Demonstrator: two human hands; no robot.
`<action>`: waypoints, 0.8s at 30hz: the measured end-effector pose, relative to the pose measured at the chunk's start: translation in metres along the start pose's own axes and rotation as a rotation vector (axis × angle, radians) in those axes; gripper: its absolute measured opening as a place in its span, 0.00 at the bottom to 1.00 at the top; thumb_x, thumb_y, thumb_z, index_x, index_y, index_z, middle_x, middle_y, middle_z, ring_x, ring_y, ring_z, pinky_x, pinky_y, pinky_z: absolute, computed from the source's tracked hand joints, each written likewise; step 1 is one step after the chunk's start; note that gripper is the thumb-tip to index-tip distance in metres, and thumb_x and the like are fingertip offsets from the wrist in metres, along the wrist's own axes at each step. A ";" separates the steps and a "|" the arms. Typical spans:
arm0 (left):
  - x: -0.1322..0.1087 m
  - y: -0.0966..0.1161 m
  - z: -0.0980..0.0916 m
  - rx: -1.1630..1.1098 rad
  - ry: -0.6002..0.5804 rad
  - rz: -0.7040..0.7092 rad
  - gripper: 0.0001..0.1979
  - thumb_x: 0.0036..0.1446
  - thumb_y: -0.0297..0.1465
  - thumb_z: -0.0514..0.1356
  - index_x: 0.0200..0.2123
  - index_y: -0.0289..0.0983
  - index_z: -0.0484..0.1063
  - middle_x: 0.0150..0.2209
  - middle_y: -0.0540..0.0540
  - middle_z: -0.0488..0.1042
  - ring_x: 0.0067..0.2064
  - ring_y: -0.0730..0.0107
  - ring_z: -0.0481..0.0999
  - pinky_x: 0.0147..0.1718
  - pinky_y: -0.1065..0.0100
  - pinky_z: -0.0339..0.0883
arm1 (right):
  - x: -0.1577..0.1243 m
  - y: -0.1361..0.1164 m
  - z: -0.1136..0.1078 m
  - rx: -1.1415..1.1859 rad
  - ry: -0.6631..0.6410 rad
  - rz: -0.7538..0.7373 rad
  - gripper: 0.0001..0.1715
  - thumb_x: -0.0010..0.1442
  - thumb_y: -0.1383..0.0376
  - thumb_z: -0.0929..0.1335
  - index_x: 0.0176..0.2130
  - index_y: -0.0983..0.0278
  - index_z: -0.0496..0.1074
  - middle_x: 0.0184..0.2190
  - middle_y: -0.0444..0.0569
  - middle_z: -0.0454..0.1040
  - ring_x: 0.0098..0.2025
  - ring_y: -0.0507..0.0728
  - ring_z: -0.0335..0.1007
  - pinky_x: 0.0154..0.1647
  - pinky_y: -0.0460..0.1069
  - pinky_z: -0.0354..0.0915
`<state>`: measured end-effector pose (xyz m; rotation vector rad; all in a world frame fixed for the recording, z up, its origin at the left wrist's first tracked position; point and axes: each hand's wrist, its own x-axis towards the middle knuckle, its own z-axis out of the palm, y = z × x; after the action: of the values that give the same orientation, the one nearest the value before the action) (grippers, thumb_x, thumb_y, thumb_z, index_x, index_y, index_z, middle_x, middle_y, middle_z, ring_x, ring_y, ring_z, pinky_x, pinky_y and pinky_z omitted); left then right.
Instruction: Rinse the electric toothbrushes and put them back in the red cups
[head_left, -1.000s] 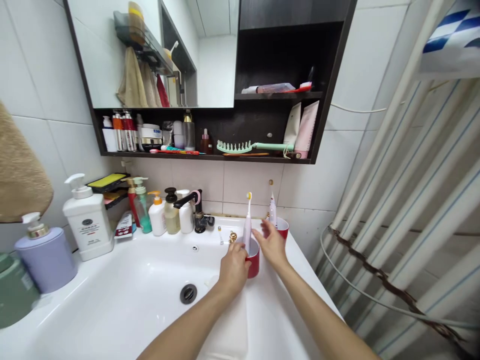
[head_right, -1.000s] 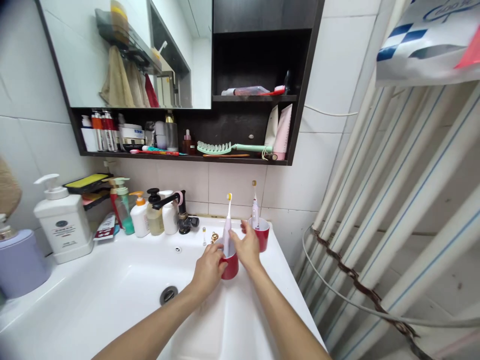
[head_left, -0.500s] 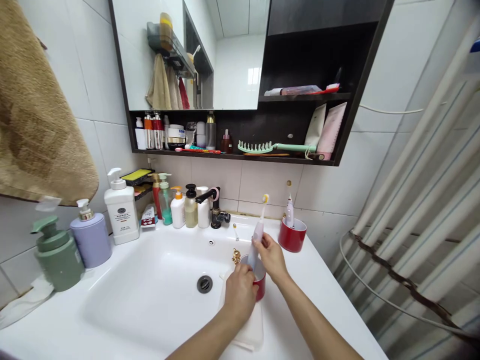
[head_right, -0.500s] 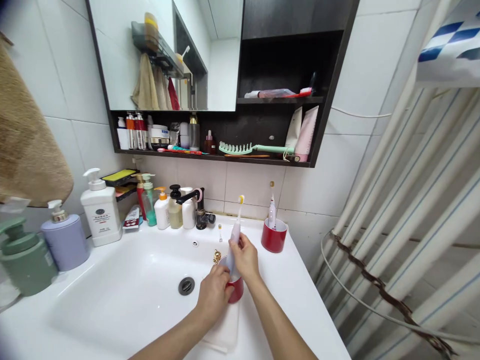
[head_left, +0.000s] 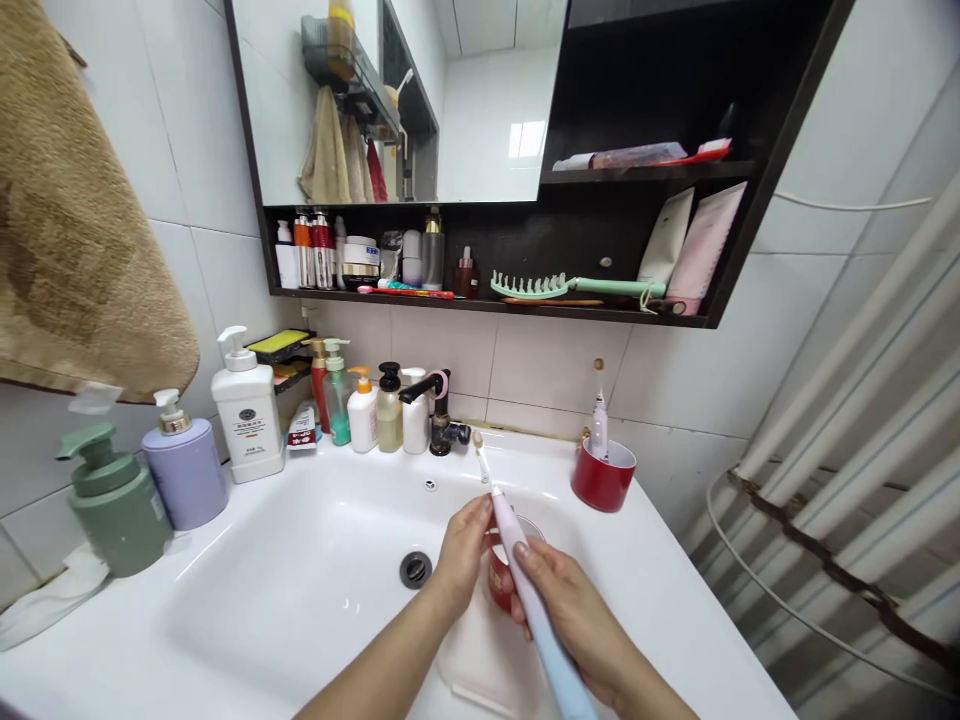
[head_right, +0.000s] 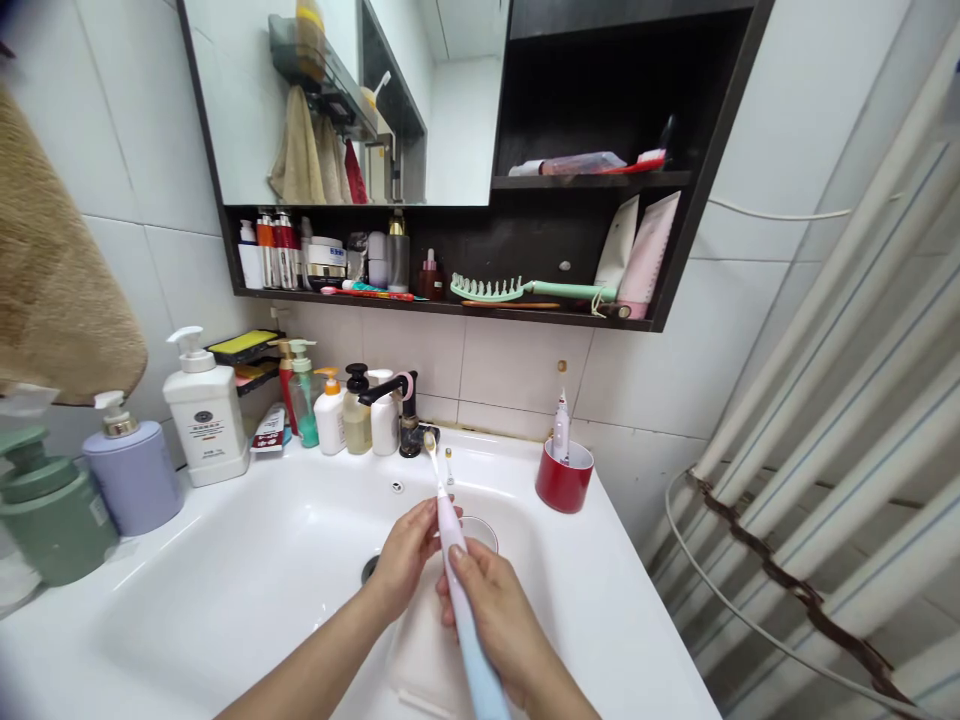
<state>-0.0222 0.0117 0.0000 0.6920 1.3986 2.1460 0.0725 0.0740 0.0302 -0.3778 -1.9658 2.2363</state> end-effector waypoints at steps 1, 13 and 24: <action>0.000 0.004 0.000 -0.136 -0.019 -0.046 0.15 0.46 0.37 0.48 0.33 0.34 0.64 0.29 0.44 0.68 0.33 0.69 0.67 0.35 0.65 0.58 | 0.000 0.003 0.003 -0.009 -0.018 0.022 0.17 0.48 0.54 0.58 0.26 0.66 0.61 0.19 0.41 0.61 0.16 0.45 0.55 0.15 0.42 0.54; 0.008 0.014 -0.004 -0.475 0.187 -0.111 0.07 0.40 0.31 0.56 0.22 0.32 0.63 0.18 0.48 0.67 0.23 0.75 0.68 0.31 0.69 0.60 | 0.007 0.021 0.010 -0.370 0.007 -0.012 0.16 0.49 0.53 0.55 0.26 0.64 0.56 0.18 0.40 0.58 0.14 0.46 0.54 0.12 0.42 0.53; 0.009 0.012 -0.004 -0.448 0.307 -0.138 0.06 0.40 0.30 0.56 0.21 0.32 0.62 0.16 0.50 0.65 0.20 0.77 0.66 0.26 0.73 0.60 | 0.008 0.023 0.018 -0.422 0.038 0.079 0.15 0.51 0.55 0.52 0.25 0.63 0.53 0.17 0.39 0.57 0.12 0.45 0.52 0.10 0.42 0.51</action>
<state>-0.0335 0.0103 0.0114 0.0975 1.0051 2.4027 0.0609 0.0559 0.0091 -0.5474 -2.4354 1.8224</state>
